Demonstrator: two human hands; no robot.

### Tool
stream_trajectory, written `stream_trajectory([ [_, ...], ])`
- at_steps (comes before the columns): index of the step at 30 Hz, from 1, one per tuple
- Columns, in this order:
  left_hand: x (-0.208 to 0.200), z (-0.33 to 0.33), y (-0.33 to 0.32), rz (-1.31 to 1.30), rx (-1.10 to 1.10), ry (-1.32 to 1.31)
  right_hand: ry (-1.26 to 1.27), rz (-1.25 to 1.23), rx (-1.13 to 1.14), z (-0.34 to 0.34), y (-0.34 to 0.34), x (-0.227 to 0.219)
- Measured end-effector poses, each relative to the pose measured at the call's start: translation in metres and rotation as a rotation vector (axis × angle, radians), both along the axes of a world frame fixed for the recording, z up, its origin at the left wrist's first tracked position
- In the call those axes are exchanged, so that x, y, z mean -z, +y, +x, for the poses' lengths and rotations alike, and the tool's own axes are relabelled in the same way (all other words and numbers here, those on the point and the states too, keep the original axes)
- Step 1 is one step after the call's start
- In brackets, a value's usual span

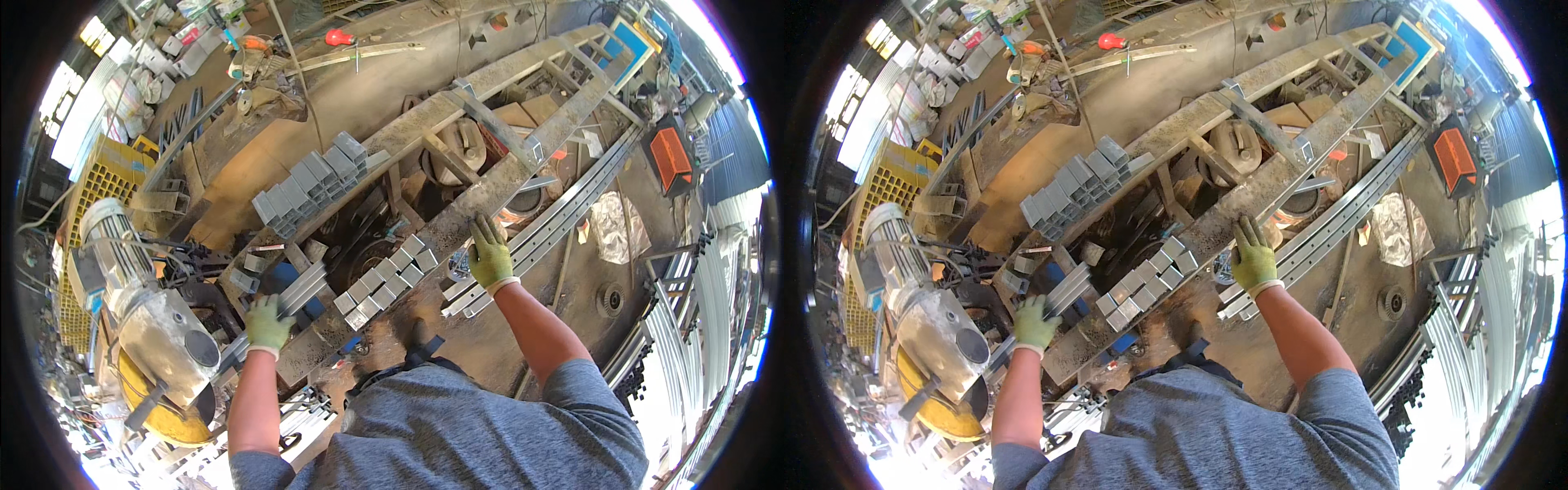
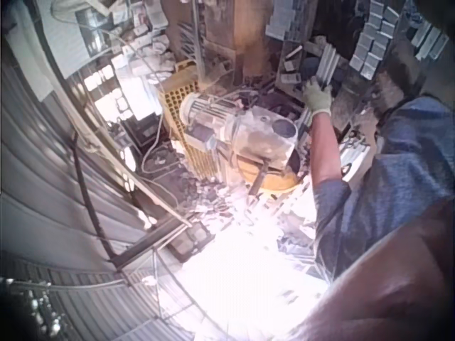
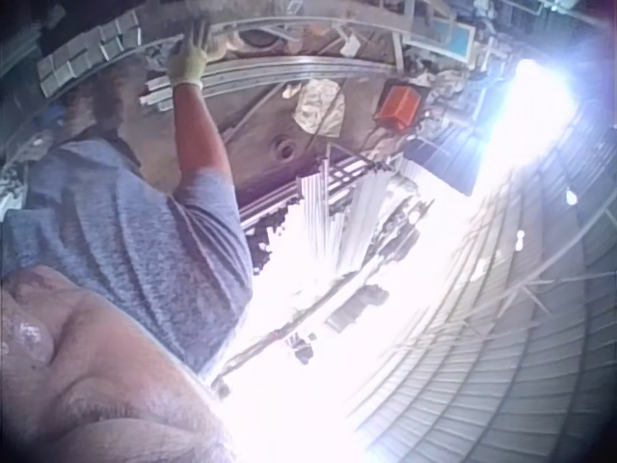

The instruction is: The person repeatedly picks up long metal profiles, positions them in a chop saw, and cuts them to length. After each cut, the person removes the cut piece and places it with other finished pieces on the floor.

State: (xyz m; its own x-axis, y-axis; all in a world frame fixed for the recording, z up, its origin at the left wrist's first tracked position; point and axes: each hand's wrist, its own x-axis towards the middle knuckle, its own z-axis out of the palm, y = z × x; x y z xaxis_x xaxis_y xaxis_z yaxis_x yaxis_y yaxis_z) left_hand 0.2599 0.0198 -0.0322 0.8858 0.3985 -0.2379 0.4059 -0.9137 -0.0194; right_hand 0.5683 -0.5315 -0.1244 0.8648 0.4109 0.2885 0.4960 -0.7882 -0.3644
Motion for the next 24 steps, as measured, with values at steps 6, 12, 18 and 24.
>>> stream_trajectory([
  [6, -0.012, 0.170, -0.095, -0.118, 0.214, -0.056, -0.008, 0.004, -0.004, 0.001, 0.002, -0.006],
  [12, -0.007, 0.286, -0.155, -0.284, 0.325, -0.140, 0.000, 0.045, 0.019, 0.001, 0.005, -0.005],
  [18, 0.006, 0.181, -0.077, -0.375, 0.351, -0.118, 0.013, 0.088, 0.029, 0.000, 0.003, -0.002],
  [24, 0.061, 0.157, -0.049, -0.286, 0.481, -0.301, -0.007, 0.129, 0.032, -0.002, 0.004, -0.007],
])
